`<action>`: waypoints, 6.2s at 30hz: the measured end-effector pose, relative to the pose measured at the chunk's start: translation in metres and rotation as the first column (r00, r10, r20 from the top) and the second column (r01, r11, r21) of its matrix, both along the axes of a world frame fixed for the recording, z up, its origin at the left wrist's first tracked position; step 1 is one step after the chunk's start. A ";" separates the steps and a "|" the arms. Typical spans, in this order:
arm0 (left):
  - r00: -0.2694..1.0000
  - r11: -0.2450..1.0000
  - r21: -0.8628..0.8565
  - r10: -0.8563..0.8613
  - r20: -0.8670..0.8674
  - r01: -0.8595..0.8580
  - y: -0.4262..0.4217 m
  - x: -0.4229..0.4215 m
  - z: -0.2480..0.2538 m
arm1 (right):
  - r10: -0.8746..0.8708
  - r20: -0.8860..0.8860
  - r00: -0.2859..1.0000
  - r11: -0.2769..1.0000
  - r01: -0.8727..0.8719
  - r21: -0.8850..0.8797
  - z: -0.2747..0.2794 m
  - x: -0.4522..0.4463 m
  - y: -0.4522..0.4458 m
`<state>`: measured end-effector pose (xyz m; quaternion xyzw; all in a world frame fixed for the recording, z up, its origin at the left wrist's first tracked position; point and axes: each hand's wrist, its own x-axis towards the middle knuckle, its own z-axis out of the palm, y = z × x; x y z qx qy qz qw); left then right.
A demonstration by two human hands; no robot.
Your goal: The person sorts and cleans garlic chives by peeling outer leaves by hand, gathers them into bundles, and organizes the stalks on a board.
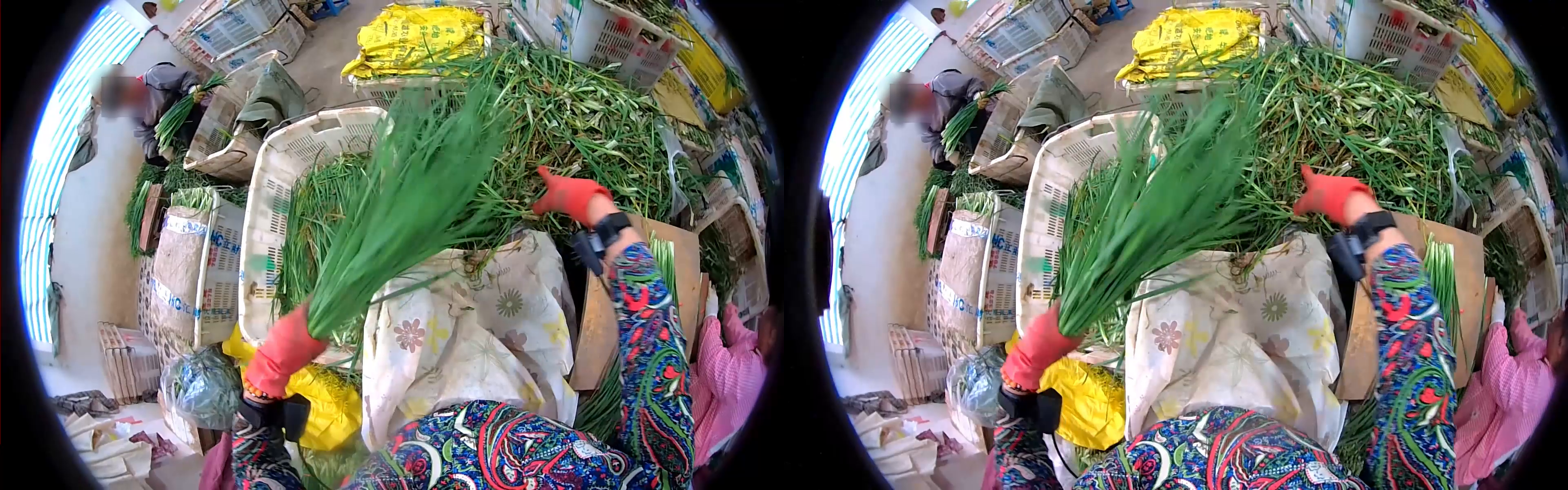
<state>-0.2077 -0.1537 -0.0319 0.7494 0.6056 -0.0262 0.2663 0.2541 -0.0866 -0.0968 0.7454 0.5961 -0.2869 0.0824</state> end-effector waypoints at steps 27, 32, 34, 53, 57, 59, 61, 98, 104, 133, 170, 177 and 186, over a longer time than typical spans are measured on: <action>0.914 0.834 0.460 -0.119 -0.388 0.304 -0.061 -0.059 -0.052 | 0.822 -0.022 0.569 0.548 -0.780 0.302 0.003 -0.132 -0.049; 0.942 0.839 0.478 -0.110 -0.317 0.259 -0.060 -0.064 -0.083 | 0.548 -0.056 0.834 0.718 -0.435 0.544 0.033 -0.058 -0.021; 0.943 0.845 0.472 -0.102 -0.316 0.250 -0.058 -0.065 -0.089 | 0.436 0.016 0.900 0.494 -0.254 0.832 0.035 -0.018 0.002; 0.844 0.704 0.506 -0.262 -0.468 0.499 -0.040 -0.071 -0.038 | 0.883 -0.278 0.378 0.443 -0.478 0.758 0.042 -0.293 -0.061; 0.788 0.671 0.481 -0.264 -0.557 0.565 -0.055 -0.068 -0.019 | 0.887 -0.219 0.407 0.433 -0.562 0.705 0.000 -0.330 -0.088; 0.788 0.627 0.518 -0.279 -0.549 0.583 -0.062 -0.072 -0.021 | 0.883 -0.190 0.430 0.442 -0.619 0.650 -0.009 -0.325 -0.090; 0.786 0.656 0.490 -0.275 -0.553 0.574 -0.068 -0.072 -0.021 | 0.859 -0.220 0.462 0.486 -0.601 0.634 -0.019 -0.318 -0.089; 0.066 0.146 0.688 -0.988 0.142 0.711 -0.027 0.462 -0.116 | -0.862 -0.238 0.447 0.129 0.648 0.751 0.171 0.026 -0.425; 0.152 0.159 0.444 -0.987 0.051 0.882 -0.031 0.496 -0.147 | -0.876 -0.383 0.292 -0.121 0.636 0.762 0.194 0.017 -0.457; -0.091 -0.073 0.664 -0.996 -0.007 0.744 -0.096 0.582 -0.102 | -0.917 0.087 0.389 0.377 0.778 0.502 -0.042 0.103 -0.295; 0.029 0.063 0.635 -0.998 0.064 0.770 -0.089 0.567 -0.136 | -0.927 0.074 0.367 0.325 0.689 0.648 -0.065 0.121 -0.287; -0.063 -0.017 0.594 -0.996 0.057 0.804 -0.101 0.585 -0.120 | -0.878 0.057 0.474 0.355 0.568 0.743 -0.067 0.106 -0.302; -0.029 0.061 0.625 -0.991 0.133 0.778 -0.106 0.592 -0.136 | -0.866 -0.247 0.434 0.040 0.553 0.832 -0.047 0.169 -0.354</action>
